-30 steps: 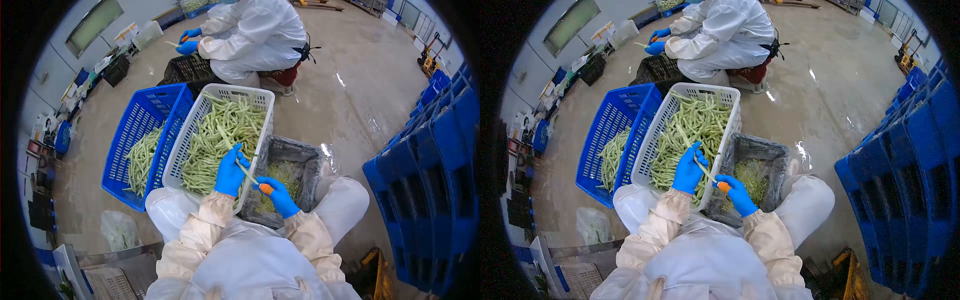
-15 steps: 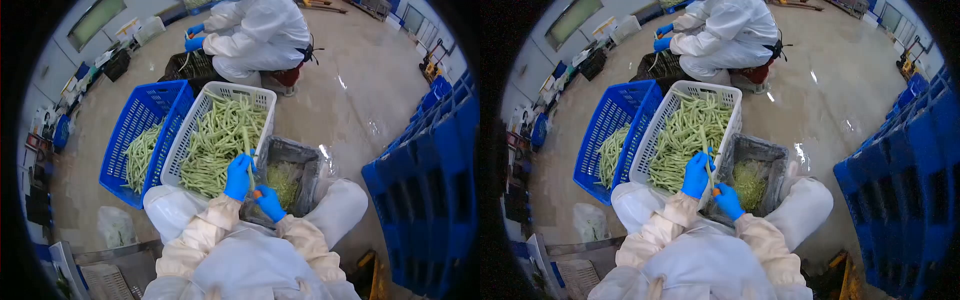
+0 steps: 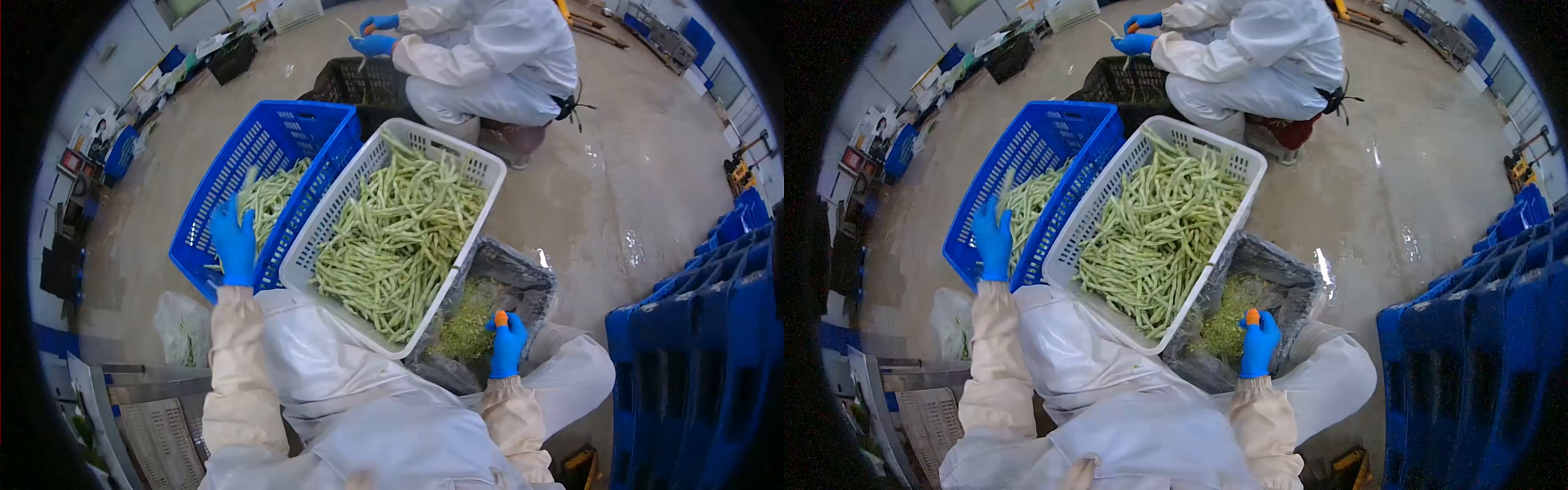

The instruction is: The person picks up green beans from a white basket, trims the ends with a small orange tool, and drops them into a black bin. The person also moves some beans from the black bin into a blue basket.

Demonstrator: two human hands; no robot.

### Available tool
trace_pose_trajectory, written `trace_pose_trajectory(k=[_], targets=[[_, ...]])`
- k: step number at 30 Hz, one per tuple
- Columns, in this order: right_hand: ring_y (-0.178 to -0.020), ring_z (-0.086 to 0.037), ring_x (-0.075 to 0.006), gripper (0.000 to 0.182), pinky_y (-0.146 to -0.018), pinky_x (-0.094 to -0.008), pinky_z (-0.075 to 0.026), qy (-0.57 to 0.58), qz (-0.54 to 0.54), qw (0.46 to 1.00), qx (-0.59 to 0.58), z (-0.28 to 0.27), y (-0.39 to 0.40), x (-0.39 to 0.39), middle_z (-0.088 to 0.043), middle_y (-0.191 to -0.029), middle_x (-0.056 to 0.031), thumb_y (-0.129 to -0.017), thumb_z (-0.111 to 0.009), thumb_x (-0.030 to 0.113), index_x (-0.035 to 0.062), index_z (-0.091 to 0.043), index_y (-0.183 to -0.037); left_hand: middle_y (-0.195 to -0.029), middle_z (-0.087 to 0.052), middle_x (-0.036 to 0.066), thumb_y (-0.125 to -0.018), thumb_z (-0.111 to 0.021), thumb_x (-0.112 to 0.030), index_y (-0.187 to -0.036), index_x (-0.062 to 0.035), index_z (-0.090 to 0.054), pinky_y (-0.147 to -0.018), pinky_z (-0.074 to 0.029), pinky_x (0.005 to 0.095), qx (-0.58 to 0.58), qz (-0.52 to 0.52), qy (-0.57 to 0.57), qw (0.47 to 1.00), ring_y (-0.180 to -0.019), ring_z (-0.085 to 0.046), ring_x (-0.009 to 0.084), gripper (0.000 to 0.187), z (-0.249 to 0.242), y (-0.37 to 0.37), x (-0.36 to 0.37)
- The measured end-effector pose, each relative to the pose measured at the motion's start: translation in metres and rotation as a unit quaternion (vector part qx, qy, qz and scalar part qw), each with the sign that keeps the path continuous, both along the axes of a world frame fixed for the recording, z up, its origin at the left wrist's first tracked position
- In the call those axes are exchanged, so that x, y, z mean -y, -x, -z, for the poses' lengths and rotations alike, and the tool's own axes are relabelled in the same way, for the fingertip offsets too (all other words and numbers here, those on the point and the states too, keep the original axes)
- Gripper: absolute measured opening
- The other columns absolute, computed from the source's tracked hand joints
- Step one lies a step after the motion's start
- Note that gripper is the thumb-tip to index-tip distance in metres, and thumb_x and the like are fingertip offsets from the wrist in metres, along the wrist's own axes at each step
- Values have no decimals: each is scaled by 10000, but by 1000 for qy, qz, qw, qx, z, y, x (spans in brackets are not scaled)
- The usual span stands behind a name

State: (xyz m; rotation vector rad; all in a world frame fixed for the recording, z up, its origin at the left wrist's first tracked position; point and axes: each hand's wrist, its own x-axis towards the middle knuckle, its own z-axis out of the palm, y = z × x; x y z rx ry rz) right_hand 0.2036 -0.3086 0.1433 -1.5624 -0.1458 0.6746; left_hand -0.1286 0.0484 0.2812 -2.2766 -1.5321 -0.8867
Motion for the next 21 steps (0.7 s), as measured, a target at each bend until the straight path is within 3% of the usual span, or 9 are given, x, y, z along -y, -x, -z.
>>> trace_pose_trajectory(k=[2, 5, 7, 8, 10, 12, 17, 20, 21], targets=[[-690, -545, -107, 46, -666, -247, -440, 1, -13, 991, 133, 36, -1, 3, -608, -766, -42, -781, -579, 22, -3, -607, -810, -1051, -546, 245, -817, -583, -233, -1155, -25, -540, -854, -404, 426, -38, -48, -86, 994, -989, -513, 350, 400, -1, -16, -7], [-734, -542, -94, 145, -681, -229, -439, 39, -70, 989, 126, 53, 1, -2, -600, -793, -20, -748, -544, -34, -7, -616, -871, -1026, -571, 220, -804, -591, -256, -1067, -47, -591, -816, -434, 428, -16, 136, 244, 960, -953, -544, 356, 336, 81, -46, -19], [-750, -544, -96, 155, -697, -233, -442, 44, -72, 990, 115, 50, 6, -8, -602, -811, -23, -749, -539, -38, -12, -614, -882, -941, -611, 195, -802, -566, -291, -968, -53, -623, -767, -459, 443, -41, 202, 490, 847, -866, -584, 366, 296, 143, -82, -4], [-767, -545, -99, 166, -713, -238, -444, 43, -74, 991, 107, 48, 8, -11, -605, -830, -27, -749, -534, -43, -16, -612, -893, -904, -621, 187, -787, -552, -269, -947, -66, -627, -760, -455, 473, -221, 220, 468, 827, -846, -587, 371, 269, 168, -101, 1], [-798, -546, -103, 170, -741, -244, -442, 39, -63, 989, 129, 54, 12, -13, -605, -845, -33, -751, -532, -49, -18, -611, -899, -884, -634, 145, -762, -550, -223, -898, -99, -641, -718, -468, 470, -331, 223, 413, 819, -824, -604, 325, 206, 250, -111, 2], [-816, -549, -110, 157, -760, -249, -441, 30, -60, 993, 94, 56, 14, -19, -609, -856, -37, -766, -529, -44, -20, -613, -896, -871, -645, 95, -734, -554, -197, -861, -138, -657, -677, -465, 452, -395, 172, 364, 826, -815, -612, 272, 174, 289, -120, 7], [-822, -551, -123, 161, -765, -258, -436, 45, -124, 991, 16, 65, 20, -22, -606, -881, -43, -780, -547, -8, -17, -608, -929, -848, -627, 57, -718, -566, -182, -815, -152, -670, -671, -442, 447, -394, 99, 241, 881, -851, -593, 256, 145, 334, -120, 25], [-783, -551, -115, 158, -724, -261, -447, 78, -152, 985, 23, 61, 22, -28, -613, -845, -32, -803, -559, 35, -10, -613, -945, -823, -612, 62, -721, -561, -155, -791, -145, -665, -649, -452, 430, -417, 136, 327, 837, -832, -592, 253, 125, 330, -112, 25], [-769, -550, -112, 148, -709, -260, -448, 72, -157, 984, 30, 54, 23, -31, -616, -833, -31, -810, -564, 47, -7, -617, -938, -768, -604, 73, -699, -578, -125, -757, -138, -656, -613, -466, 399, -359, 160, 254, 884, -767, -598, 258, 98, 325, -105, 26]])
